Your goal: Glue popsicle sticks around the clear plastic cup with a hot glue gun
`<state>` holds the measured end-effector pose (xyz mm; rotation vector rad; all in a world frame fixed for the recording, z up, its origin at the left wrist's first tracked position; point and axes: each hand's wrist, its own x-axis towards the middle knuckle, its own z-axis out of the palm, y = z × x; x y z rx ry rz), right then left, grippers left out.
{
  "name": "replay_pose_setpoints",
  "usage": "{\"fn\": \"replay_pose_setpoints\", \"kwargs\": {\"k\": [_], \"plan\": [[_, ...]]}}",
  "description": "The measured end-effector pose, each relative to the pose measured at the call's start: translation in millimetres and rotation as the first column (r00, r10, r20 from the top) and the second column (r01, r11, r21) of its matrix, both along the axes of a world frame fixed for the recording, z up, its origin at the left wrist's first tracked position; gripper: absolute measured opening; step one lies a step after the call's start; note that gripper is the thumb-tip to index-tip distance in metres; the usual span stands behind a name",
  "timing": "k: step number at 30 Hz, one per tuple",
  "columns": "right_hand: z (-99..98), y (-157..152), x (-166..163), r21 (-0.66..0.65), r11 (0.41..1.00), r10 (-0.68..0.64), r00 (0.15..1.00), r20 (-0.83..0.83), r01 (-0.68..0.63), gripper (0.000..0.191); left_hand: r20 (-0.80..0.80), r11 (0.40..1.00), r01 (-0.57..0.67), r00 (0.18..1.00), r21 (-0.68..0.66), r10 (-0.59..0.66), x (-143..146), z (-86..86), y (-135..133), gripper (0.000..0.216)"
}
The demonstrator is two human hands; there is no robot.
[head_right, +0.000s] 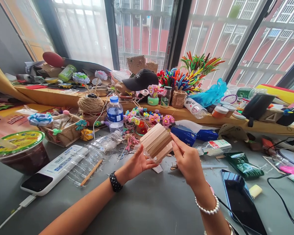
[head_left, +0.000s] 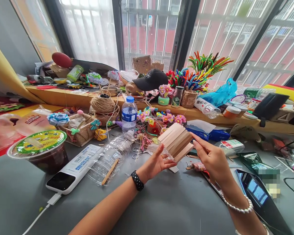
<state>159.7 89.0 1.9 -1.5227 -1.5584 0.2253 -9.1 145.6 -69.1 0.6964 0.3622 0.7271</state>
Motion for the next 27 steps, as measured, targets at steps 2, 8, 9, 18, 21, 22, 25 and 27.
{"fn": "replay_pose_setpoints", "kwargs": {"k": [2, 8, 9, 18, 21, 22, 25, 27], "plan": [[0.2, 0.6, 0.9, -0.034, 0.999, -0.005, 0.999, -0.044, 0.004, 0.041, 0.017, 1.000, -0.018, 1.000, 0.020, 0.018, 0.0, 1.0, 0.2, 0.082], [3.1, 0.2, 5.9, -0.017, 1.000, -0.023, 0.996, -0.087, 0.022, 0.034, 0.001, 0.991, -0.011, 1.000, 0.134, 0.011, -4.9, 4.3, 4.0, 0.071], [3.3, 0.1, 7.5, -0.021, 1.000, -0.023, 0.997, -0.071, 0.021, 0.033, -0.021, 0.989, -0.002, 1.000, 0.150, 0.005, -6.1, 3.9, 5.2, 0.068], [1.2, -1.5, 3.1, -0.167, 0.972, 0.123, 0.964, -0.237, -0.165, 0.033, -0.059, 0.986, 0.079, 0.996, 0.146, -0.071, -10.5, 1.1, 10.0, 0.068], [1.7, -1.3, 2.3, -0.195, 0.965, 0.130, 0.966, -0.224, -0.175, 0.032, 0.009, 0.987, 0.053, 0.998, 0.150, -0.055, -10.2, 1.1, 8.6, 0.063], [2.1, -1.2, 3.5, -0.192, 0.967, 0.131, 0.972, -0.193, -0.169, 0.032, 0.015, 0.988, 0.033, 0.999, 0.153, -0.036, -10.0, 0.8, 8.2, 0.063], [3.3, -0.9, 9.1, -0.148, 0.984, 0.098, 0.994, -0.042, -0.103, 0.033, -0.006, 0.987, -0.022, 1.000, 0.161, 0.024, -9.1, -0.1, 7.6, 0.064], [3.5, -0.5, 12.9, -0.120, 0.991, 0.065, 0.996, 0.067, -0.057, 0.034, -0.030, 0.986, -0.036, 0.999, 0.161, 0.041, -8.8, 0.2, 7.5, 0.063]]}}
